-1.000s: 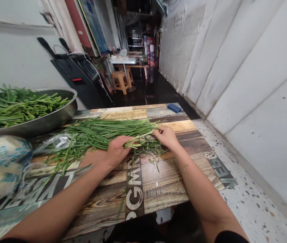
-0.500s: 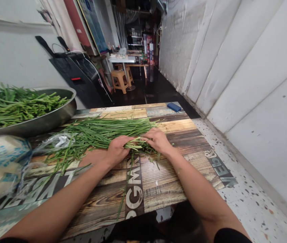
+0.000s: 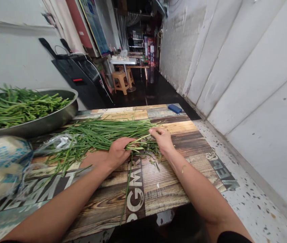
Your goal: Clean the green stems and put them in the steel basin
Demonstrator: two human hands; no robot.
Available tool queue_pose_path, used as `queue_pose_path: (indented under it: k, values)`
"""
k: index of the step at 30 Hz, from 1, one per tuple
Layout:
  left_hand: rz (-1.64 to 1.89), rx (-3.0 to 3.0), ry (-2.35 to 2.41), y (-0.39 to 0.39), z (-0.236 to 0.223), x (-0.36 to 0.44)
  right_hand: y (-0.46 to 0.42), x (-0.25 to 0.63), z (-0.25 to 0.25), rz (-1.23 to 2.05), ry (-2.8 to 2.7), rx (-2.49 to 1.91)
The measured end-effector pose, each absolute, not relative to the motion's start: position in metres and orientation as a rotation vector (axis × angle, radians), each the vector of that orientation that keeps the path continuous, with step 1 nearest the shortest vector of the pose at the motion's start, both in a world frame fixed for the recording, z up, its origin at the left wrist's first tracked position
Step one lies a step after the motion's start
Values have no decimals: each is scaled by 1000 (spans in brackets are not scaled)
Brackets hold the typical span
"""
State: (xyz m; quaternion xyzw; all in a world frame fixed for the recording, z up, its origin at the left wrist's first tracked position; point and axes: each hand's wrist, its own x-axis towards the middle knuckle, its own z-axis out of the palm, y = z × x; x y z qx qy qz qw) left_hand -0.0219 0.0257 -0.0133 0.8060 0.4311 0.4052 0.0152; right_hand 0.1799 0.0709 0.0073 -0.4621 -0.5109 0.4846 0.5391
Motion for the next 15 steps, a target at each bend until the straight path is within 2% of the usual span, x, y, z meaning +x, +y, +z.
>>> queue_pose_path:
  k: [4, 10, 15]
  values:
    - [1265, 2536, 1355, 26, -17, -24, 81, 195, 7, 994, -1406, -1214]
    - [1273, 2554, 1361, 26, -17, -25, 89, 209, 10, 516, -1594, -1474]
    - [1282, 2508, 1406, 26, -20, -25, 91, 220, 18, 435, -1643, -1607]
